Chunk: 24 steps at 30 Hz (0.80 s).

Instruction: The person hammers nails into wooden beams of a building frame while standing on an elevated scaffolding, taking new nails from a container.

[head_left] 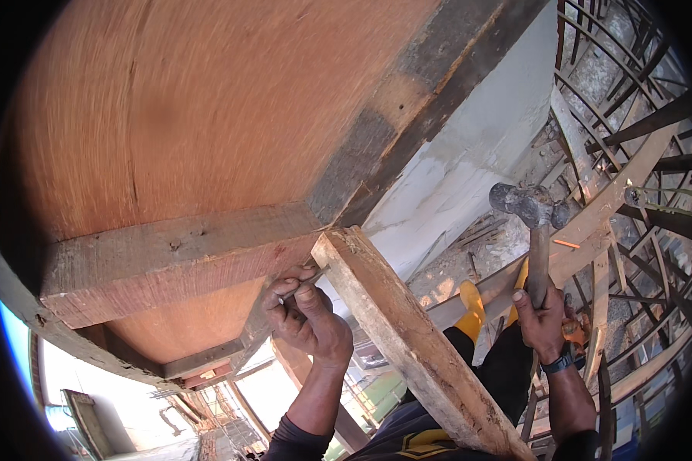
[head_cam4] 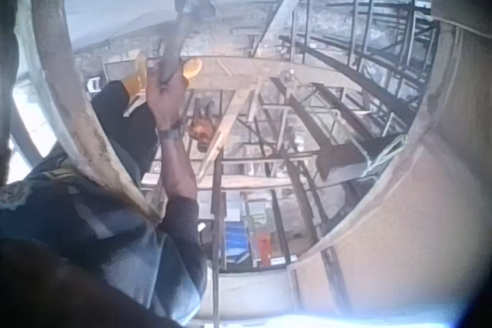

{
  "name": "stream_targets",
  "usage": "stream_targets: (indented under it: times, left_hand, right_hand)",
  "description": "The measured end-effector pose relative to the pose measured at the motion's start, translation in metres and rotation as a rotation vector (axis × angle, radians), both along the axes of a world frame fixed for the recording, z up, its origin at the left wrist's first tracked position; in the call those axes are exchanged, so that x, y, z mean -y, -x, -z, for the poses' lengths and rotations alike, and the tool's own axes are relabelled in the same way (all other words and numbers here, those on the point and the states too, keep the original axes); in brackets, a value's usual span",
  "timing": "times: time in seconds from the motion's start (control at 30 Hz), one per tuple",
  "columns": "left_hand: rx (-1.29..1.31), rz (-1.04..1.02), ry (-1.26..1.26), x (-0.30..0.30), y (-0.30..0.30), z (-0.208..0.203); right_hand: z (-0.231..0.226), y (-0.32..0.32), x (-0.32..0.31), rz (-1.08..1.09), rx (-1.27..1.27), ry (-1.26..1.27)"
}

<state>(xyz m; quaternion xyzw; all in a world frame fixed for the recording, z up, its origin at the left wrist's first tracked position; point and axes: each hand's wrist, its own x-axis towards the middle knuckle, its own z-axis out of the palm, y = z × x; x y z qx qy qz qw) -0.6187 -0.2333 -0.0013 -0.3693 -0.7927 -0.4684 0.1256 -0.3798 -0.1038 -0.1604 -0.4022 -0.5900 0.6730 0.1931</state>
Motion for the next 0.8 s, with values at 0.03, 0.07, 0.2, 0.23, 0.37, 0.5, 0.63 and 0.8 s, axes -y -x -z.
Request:
stream_targets:
  times: [0.03, 0.07, 0.2, 0.23, 0.37, 0.5, 0.63, 0.8]
  left_hand:
    - [0.009, -0.013, -0.056, 0.001, 0.000, 0.007]
    - [0.057, -0.044, -0.048, 0.002, -0.002, 0.006]
    - [0.253, -0.042, -0.117, -0.005, -0.007, 0.012]
    - [0.275, -0.066, -0.172, -0.004, -0.006, 0.018]
    - [0.313, -0.127, -0.336, -0.016, -0.008, 0.021]
    - [0.599, -0.107, -0.473, -0.014, -0.018, 0.005]
    - [1.215, 0.027, -0.810, -0.002, -0.046, -0.037]
    - [1.857, 0.338, -1.277, 0.014, -0.085, -0.084]
  right_hand:
    - [-0.017, 0.002, -0.005, -0.002, -0.008, -0.050]
    - [-0.030, 0.001, -0.010, -0.003, -0.019, -0.097]
    - [-0.072, -0.018, -0.024, -0.133, 0.076, -0.214]
    - [-0.084, -0.021, -0.025, -0.124, 0.057, -0.200]
    - [-0.133, -0.024, -0.024, -0.157, 0.020, -0.196]
    - [-0.136, -0.040, -0.014, -0.210, 0.041, -0.399]
    - [-0.184, -0.038, 0.005, -0.263, 0.125, -0.137]
    - [-0.235, -0.017, 0.009, -0.432, -0.003, -0.392]
